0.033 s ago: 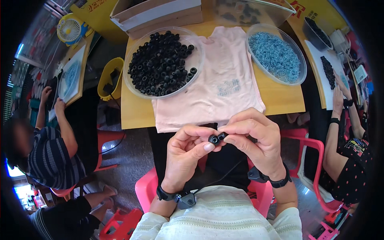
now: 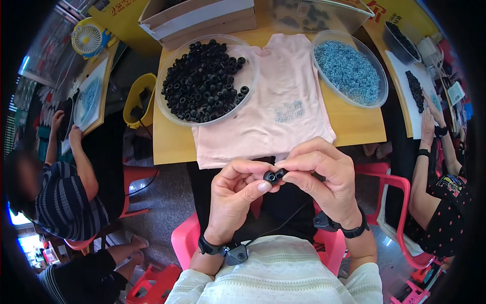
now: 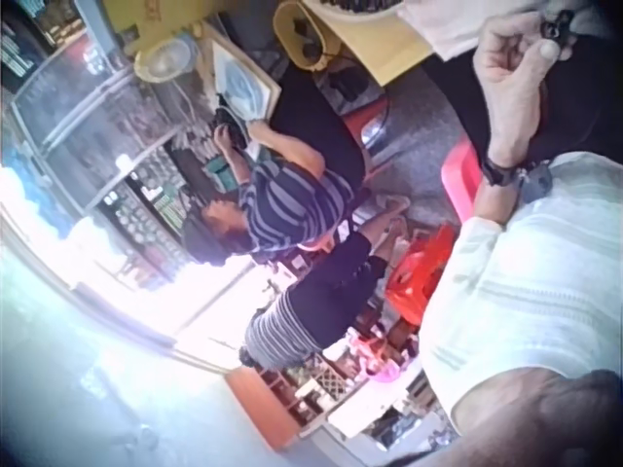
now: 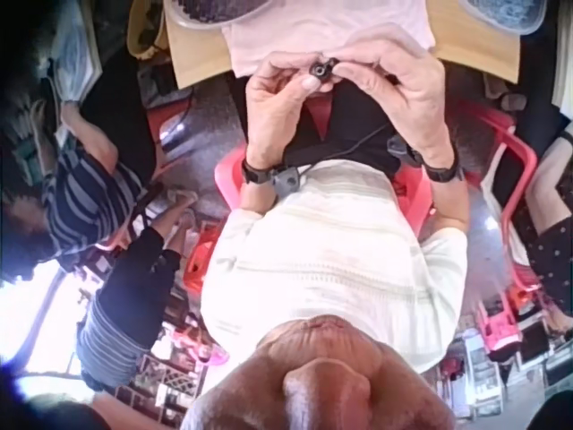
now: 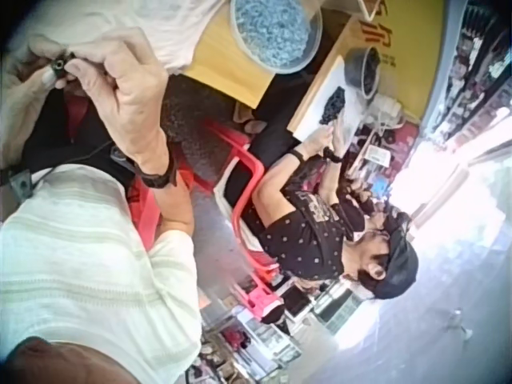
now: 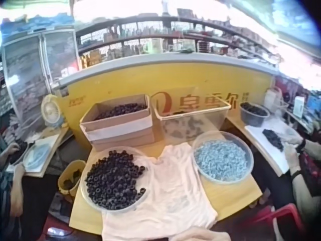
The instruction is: Manually picking up, inspecting, and sorting small black plastic components at a workbench.
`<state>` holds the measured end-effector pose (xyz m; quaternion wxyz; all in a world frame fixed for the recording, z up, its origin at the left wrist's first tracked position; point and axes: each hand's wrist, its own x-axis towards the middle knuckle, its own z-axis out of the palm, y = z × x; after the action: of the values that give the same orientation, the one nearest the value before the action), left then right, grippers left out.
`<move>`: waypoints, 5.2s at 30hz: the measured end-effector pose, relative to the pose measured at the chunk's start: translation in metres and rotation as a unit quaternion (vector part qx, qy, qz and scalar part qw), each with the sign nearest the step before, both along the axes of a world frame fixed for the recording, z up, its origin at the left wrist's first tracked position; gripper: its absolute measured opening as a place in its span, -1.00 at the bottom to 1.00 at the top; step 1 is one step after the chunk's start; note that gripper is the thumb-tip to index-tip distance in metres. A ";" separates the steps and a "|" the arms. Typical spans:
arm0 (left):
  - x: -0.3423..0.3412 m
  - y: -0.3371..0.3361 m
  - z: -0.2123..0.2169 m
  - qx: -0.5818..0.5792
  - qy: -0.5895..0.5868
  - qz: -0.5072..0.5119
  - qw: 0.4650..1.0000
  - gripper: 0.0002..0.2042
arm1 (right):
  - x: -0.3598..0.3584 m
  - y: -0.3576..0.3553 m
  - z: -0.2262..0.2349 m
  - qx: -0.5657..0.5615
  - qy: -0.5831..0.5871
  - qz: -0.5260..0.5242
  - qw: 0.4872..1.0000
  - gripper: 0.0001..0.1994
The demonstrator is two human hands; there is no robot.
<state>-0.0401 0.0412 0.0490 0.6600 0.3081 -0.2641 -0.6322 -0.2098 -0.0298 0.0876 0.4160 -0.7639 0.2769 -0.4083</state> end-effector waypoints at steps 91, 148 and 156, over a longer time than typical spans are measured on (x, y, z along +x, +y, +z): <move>0.046 -0.047 -0.029 -0.038 0.011 0.025 0.999 -0.79 | 0.098 -0.143 -0.032 -0.241 0.194 -0.028 0.951 -0.84; 0.035 -0.039 -0.010 0.037 0.019 0.002 0.999 -0.81 | 0.044 -0.079 0.007 0.351 -0.078 0.091 0.929 -0.72; 0.022 -0.035 -0.001 0.050 0.008 0.002 0.999 -0.74 | 0.024 -0.056 0.005 0.326 -0.097 0.091 0.936 -0.83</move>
<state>-0.0185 0.0066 0.0478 0.6473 0.3361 -0.2263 -0.6456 -0.1861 -0.0862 0.0923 0.7023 -0.5652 0.2821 -0.3282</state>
